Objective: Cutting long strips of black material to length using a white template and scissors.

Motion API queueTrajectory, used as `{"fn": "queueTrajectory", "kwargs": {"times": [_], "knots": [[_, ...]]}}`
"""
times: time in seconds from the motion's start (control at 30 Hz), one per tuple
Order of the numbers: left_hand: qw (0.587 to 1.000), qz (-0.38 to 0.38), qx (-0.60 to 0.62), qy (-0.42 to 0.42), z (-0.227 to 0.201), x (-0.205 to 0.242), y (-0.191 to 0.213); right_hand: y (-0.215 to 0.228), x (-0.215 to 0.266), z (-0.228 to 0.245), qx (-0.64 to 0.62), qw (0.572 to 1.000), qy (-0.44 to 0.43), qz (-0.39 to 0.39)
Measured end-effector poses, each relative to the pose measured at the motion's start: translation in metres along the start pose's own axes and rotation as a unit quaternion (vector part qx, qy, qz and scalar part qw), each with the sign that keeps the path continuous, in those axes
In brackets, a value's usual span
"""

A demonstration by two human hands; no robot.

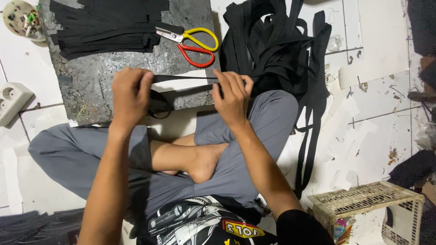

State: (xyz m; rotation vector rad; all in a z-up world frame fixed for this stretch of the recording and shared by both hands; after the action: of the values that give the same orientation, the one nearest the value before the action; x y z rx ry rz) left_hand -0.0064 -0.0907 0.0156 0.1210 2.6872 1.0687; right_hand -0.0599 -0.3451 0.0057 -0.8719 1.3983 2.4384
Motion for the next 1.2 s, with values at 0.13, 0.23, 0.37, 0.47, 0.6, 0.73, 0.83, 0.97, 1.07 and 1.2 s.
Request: {"fn": "queueTrajectory", "kwargs": {"times": [0.13,0.23,0.37,0.47,0.6,0.73,0.83,0.97,1.07,1.2], "knots": [[0.999,-0.035,-0.022,-0.006,0.025,0.009,0.017,-0.001,0.005,-0.016,0.03,0.999,-0.016,0.004],[0.997,-0.075,-0.035,-0.003,0.05,0.018,0.029,-0.002,0.008,-0.029,0.065,0.997,-0.038,0.005],[0.987,-0.149,-0.042,0.047,0.086,0.029,0.041,-0.001,0.009,-0.033,0.048,0.997,-0.052,0.004],[0.98,-0.161,-0.075,0.084,0.083,0.028,0.047,0.01,0.004,-0.021,0.019,0.999,-0.042,-0.027],[0.977,-0.133,-0.165,0.036,0.018,0.022,0.045,0.026,-0.005,0.009,-0.034,0.997,0.005,-0.067],[0.995,-0.061,-0.062,-0.053,-0.054,0.018,0.016,0.024,-0.017,0.052,-0.099,0.992,0.06,-0.047],[0.993,0.086,0.036,-0.07,-0.08,0.019,-0.013,0.013,-0.018,0.069,-0.126,0.987,0.091,-0.03],[0.992,0.095,0.08,0.019,-0.045,0.028,-0.023,0.004,-0.011,0.056,-0.146,0.986,0.069,-0.032],[0.994,0.045,0.086,0.051,-0.008,0.038,0.002,0.004,-0.004,0.034,-0.142,0.988,0.054,0.015],[0.989,-0.081,0.093,0.079,0.048,0.052,0.058,0.017,-0.005,0.002,-0.087,0.994,0.016,0.065]]}}
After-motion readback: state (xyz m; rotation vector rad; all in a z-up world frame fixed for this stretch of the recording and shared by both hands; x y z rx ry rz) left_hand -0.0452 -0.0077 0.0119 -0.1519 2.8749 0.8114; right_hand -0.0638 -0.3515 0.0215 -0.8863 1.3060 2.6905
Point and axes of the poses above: each hand's wrist, its own x-axis away from the middle knuckle, its own y-axis out of the back of the hand, z = x × y, the point moved 5 cm from there along -x, towards the middle knuckle, and after that the axes turned 7 degrees about y, right-handed, at the moved point
